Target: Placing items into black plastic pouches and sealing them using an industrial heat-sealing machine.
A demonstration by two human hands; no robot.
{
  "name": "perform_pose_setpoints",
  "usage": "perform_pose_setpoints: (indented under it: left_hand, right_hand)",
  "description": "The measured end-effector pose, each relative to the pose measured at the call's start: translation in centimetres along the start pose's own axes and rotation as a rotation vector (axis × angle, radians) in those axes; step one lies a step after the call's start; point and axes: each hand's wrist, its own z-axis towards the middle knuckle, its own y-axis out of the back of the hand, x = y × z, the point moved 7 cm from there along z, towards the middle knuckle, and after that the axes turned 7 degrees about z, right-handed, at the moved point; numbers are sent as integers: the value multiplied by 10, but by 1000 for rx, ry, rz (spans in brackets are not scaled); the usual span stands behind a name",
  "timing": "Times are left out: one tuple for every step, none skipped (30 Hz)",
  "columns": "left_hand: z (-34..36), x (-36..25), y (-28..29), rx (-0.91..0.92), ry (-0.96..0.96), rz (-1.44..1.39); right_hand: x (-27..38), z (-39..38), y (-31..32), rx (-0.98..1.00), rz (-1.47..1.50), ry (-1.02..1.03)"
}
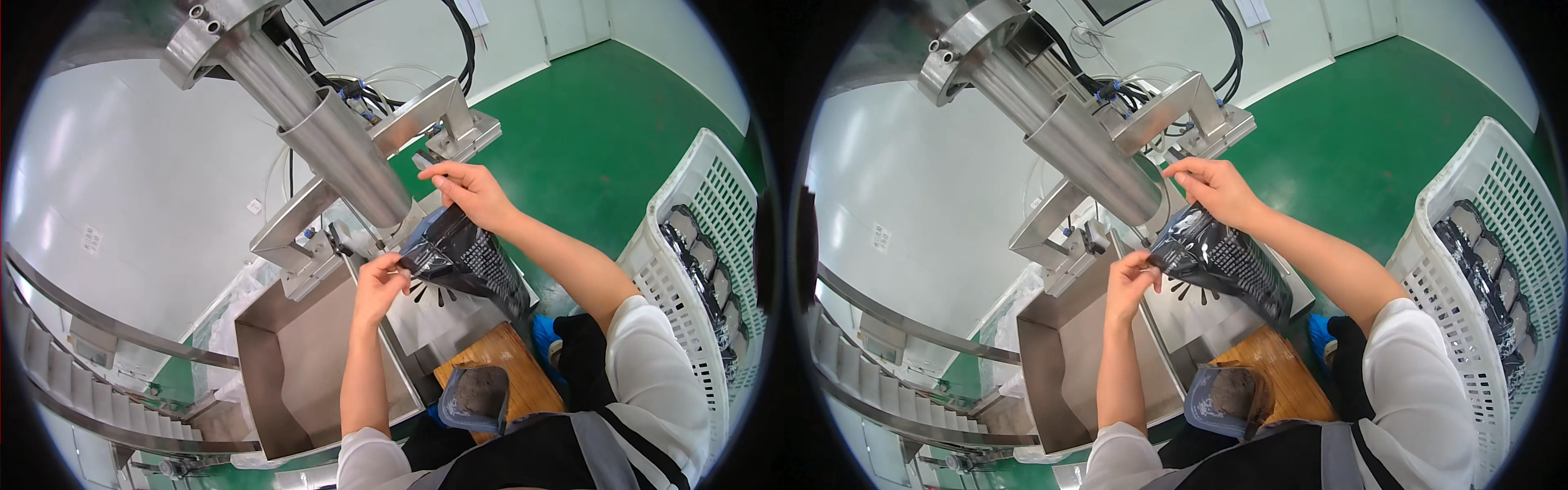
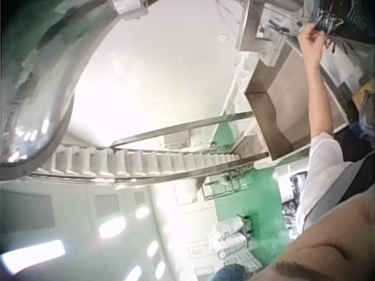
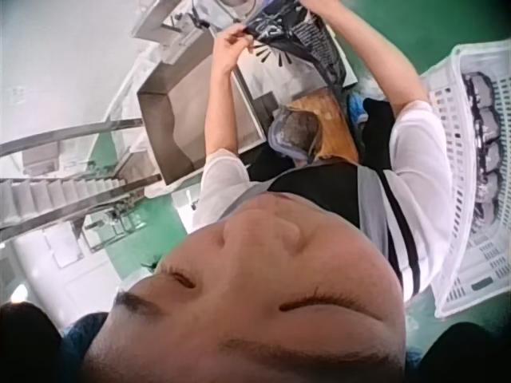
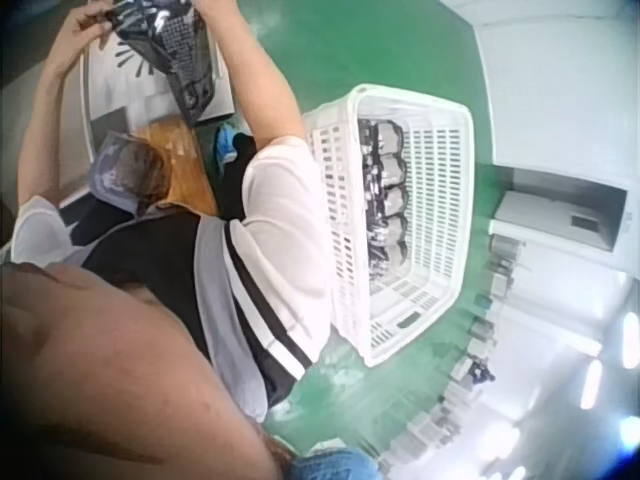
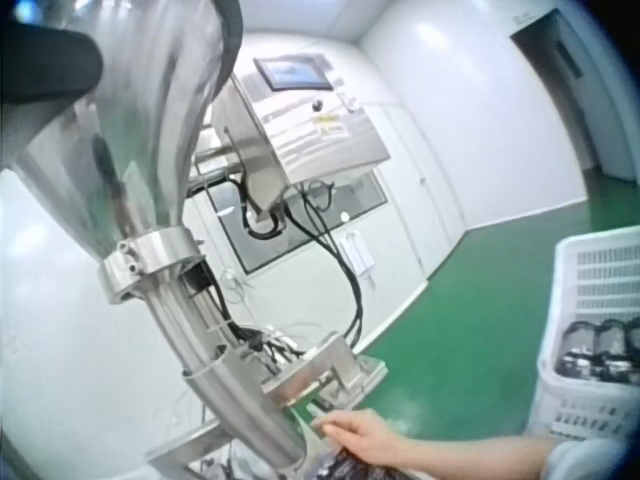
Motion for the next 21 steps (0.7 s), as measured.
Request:
perform_pose_setpoints:
  left_hand:
    - [3,-1,6,-32,6,-24]
    - [7,-5,8,-49,-35,-39]
    - [11,-4,15,-151,-13,70]
    - [14,-5,20,-243,-9,150]
    - [17,-5,19,-259,3,184]
    - [18,-10,20,-318,-35,295]
    - [20,-15,20,-357,-66,392]
    - [21,-22,23,-419,-101,514]
    - [22,-30,23,-442,-173,520]
    - [22,-40,23,-484,-234,634]
    - [22,-44,24,-507,-203,743]
    - [19,-53,22,-523,-283,747]
    - [16,-55,23,-551,-266,721]
    - [11,-56,24,-573,-252,706]
    - [-2,-62,19,-621,-424,587]
    - [-15,-66,14,-659,-584,693]
    - [-28,-62,11,-686,-680,744]
    - [-43,-52,8,-691,-757,786]
    - [-49,-28,11,-613,-632,711]
    - [-48,0,16,-531,-533,616]
    - [-43,25,26,-546,-494,633]
  right_hand:
    - [-1,3,-4,49,12,-6]
    - [6,5,-3,42,-129,81]
    - [10,5,-6,53,-289,114]
    - [19,1,-7,37,-262,211]
    - [26,-5,-10,37,-240,273]
    - [43,-17,-9,-87,-449,486]
    - [51,-31,-12,-170,-594,574]
    - [52,-42,-16,-189,-684,583]
    - [53,-53,-17,-224,-681,597]
    - [32,-50,-27,-19,-809,347]
    - [3,-53,-34,200,-958,40]
    - [-2,-51,-35,159,-925,35]
    - [-2,-50,-39,134,-899,114]
    - [-7,-45,-39,75,-841,112]
    - [-15,-40,-38,38,-794,59]
    - [-15,-36,-38,-30,-710,110]
    - [-19,-34,-40,-27,-706,121]
    - [-21,-32,-40,-50,-624,119]
    - [-22,-31,-40,-70,-540,115]
    - [-23,-32,-41,-61,-537,113]
    - [-18,-34,-42,-73,-557,165]
